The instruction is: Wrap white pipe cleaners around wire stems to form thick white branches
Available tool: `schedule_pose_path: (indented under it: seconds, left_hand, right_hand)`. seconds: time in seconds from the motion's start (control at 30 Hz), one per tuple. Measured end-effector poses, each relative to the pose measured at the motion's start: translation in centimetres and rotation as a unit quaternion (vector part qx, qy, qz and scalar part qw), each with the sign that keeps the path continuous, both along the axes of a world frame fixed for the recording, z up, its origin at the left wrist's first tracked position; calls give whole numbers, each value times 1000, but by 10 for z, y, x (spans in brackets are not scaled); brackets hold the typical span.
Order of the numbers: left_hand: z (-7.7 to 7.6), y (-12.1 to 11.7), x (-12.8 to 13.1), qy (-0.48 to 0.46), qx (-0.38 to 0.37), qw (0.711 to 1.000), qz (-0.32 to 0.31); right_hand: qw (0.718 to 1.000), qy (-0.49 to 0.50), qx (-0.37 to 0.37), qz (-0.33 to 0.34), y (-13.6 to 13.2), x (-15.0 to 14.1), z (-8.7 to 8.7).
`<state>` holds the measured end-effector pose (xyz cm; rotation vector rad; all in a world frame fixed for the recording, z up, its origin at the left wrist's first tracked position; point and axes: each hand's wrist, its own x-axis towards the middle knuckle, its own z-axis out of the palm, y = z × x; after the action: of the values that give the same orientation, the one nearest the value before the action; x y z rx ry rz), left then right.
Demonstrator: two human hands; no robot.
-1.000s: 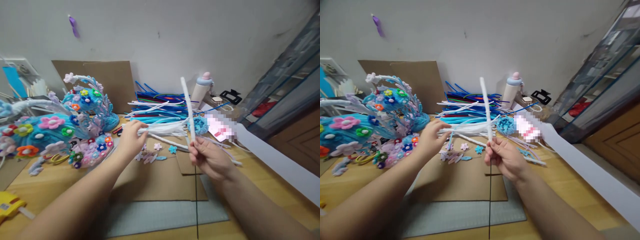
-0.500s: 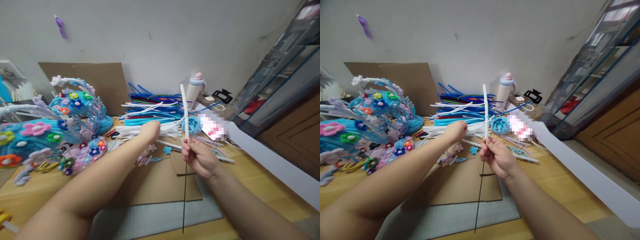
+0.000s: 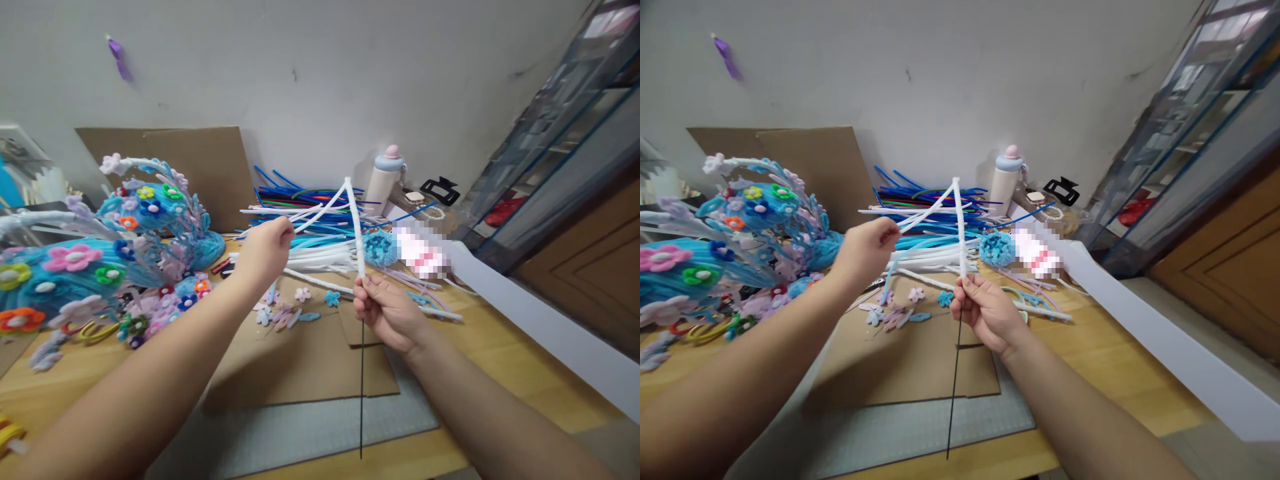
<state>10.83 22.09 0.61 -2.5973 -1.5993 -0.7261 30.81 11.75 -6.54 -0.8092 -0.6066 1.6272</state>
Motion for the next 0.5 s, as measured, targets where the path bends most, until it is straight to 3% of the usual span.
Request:
schedule_pose_path:
  seconds: [0.1, 0.27, 0.5]
  left_hand:
    - [13, -41, -31, -103, 87, 989, -56]
    - [8, -100, -74, -134, 98, 977, -135]
    - [4, -126, -105, -89, 25, 983, -160]
  right_hand:
    - [1000, -28, -5, 0, 2, 2, -1]
    - [993, -103, 10, 59, 0, -7, 4]
    - [943, -209, 18, 258, -24, -59, 14]
